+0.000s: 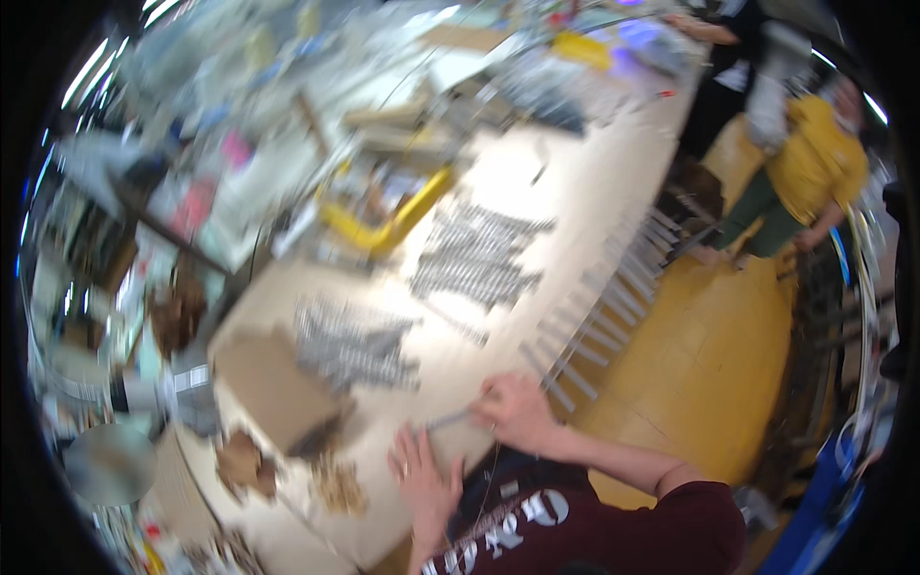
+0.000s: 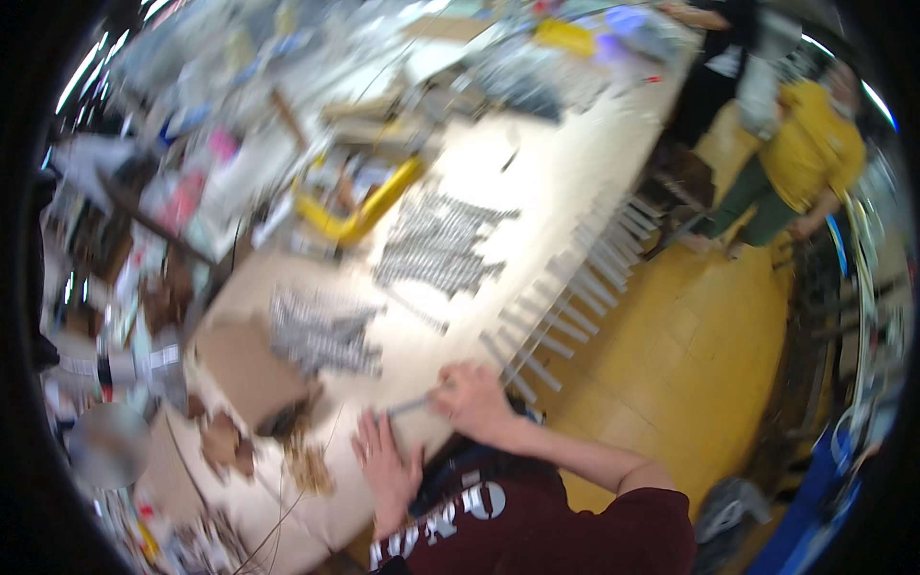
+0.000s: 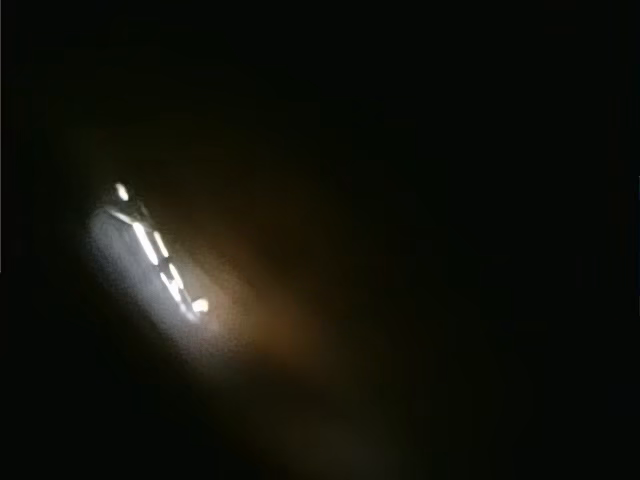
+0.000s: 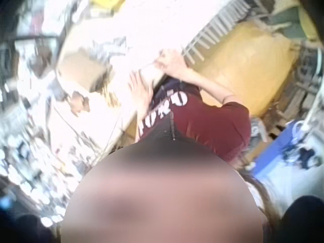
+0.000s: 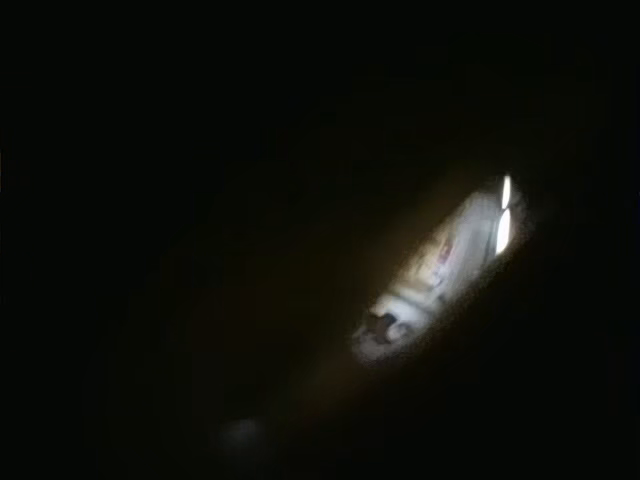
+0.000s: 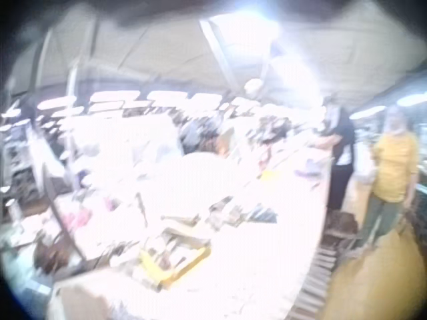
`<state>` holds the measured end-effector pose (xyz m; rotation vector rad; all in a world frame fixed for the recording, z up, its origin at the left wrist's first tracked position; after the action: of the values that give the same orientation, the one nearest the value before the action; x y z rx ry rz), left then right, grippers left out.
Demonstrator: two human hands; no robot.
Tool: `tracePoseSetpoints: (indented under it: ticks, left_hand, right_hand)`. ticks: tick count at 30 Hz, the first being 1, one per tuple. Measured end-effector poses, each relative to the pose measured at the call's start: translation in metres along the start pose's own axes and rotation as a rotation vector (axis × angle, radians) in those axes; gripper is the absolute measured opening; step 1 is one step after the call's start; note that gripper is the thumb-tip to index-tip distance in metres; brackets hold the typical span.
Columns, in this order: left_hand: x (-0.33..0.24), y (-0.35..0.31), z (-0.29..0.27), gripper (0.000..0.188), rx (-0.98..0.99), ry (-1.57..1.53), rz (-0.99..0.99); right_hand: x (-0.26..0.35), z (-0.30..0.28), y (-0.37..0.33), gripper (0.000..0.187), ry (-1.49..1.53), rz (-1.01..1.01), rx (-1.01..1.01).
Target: The person repeatedly picks up small rubber bands and silver braided cords from a workbench, threads the bands onto the cords, and places the finished pieces into a row of upright slots. The person also moves aside a yellow tray and other items to access materials.
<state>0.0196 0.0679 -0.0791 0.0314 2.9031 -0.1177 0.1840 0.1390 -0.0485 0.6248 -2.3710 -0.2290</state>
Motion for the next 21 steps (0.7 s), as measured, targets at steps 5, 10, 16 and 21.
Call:
tracePoseSetpoints:
  ticks: [5, 10, 16, 21]
  left_hand:
    - [0.001, -0.006, -0.006, 0.067, 0.066, 0.061, 0.012]
    - [0.015, -0.014, -0.005, 0.067, -0.049, 0.068, -0.084]
    - [0.026, -0.017, 0.012, 0.066, -0.087, 0.121, -0.083]
    - [0.034, -0.021, 0.018, 0.066, -0.106, 0.169, -0.077]
  right_hand:
    - [-0.007, 0.034, 0.011, 0.02, 0.106, 0.163, 0.294]
    - [-0.006, 0.035, 0.024, 0.022, 0.352, 0.275, 0.472]
    - [0.018, 0.021, 0.1, 0.034, 0.623, 0.165, 0.148]
    - [0.023, 0.02, 0.121, 0.036, 0.322, 0.11, -0.059]
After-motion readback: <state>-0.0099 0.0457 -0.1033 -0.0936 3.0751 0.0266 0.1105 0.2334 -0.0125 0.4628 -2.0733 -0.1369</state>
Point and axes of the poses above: each hand's wrist, its own y-axis towards the middle knuckle, its own z-axis out of the palm, x = y × z, the point moved 8 cm from there along y, towards the middle knuckle, and after that the axes turned 8 degrees about y, right-handed, at the moved point
